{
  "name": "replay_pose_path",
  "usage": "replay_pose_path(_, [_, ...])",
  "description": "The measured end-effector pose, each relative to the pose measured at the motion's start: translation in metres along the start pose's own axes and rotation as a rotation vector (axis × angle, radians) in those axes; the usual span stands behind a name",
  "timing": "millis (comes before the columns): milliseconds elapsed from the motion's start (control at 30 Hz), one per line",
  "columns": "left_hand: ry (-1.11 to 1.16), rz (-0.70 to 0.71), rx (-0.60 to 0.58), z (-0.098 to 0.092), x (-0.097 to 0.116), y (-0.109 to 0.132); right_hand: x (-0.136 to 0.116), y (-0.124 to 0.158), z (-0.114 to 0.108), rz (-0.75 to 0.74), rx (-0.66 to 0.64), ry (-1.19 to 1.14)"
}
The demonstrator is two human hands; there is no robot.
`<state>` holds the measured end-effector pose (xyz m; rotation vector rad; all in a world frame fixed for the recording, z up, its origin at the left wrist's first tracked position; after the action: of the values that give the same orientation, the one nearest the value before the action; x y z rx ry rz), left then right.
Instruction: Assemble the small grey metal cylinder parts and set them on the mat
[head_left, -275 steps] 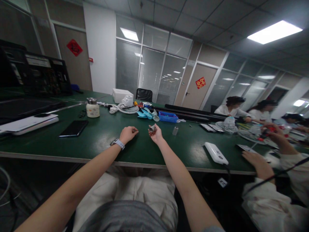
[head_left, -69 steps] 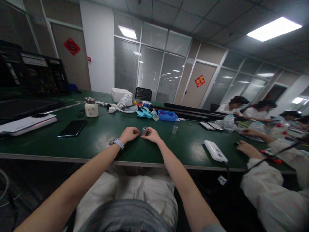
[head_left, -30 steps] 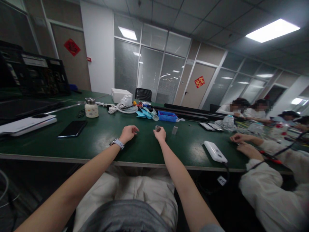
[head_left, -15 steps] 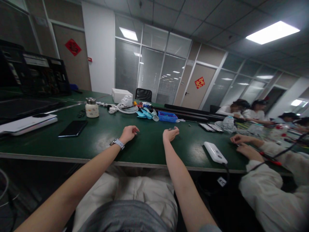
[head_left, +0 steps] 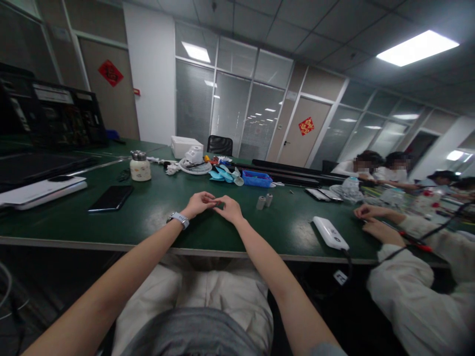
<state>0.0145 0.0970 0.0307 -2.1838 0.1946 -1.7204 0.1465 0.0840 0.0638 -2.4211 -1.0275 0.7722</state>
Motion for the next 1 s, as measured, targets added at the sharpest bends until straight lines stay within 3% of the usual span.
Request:
replay_pose_path(133, [0.162, -0.034, -0.116, 0.017, 0.004, 0.005, 0.008, 0.001, -0.006, 0.055, 0.036, 0.016])
replay_pose_path(300, [0.145, -0.023, -0.085, 0.014, 0.008, 0.005, 0.012, 0.000, -0.019, 0.079, 0.083, 0.011])
replay_pose_path(400, [0.076, -0.011, -0.045, 0.008, 0.005, 0.002, 0.030, 0.002, -0.057, 0.202, 0.280, 0.089])
replay_pose_path(500, [-0.025, 0.007, -0.031, 0.005, 0.002, -0.001, 0.063, 0.022, -0.105, 0.454, 0.532, 0.221])
replay_pose_path(567, [-0.070, 0.032, -0.022, 0.003, 0.002, -0.002, 0.084, 0.039, -0.128, 0.612, 0.629, 0.298])
replay_pose_path(667, [-0.102, 0.069, -0.006, 0.001, 0.004, -0.003, 0.109, 0.058, -0.141, 0.790, 0.628, 0.379])
replay_pose_path(767, [-0.119, 0.080, -0.009, 0.002, 0.006, -0.002, 0.126, 0.066, -0.138, 0.904, 0.562, 0.400])
replay_pose_path(1000, [-0.105, 0.074, -0.028, 0.004, 0.006, -0.002, 0.132, 0.066, -0.129, 0.961, 0.482, 0.381])
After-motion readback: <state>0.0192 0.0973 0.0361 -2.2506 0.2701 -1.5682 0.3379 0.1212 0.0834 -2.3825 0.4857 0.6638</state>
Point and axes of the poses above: each hand's wrist, its own y-axis away from the middle knuckle, its own z-axis out of the palm, x = y × z, the point moved 10 cm from there along -y, towards the middle knuckle, and after that the axes turned 2 degrees about z, right-handed, at the moved point
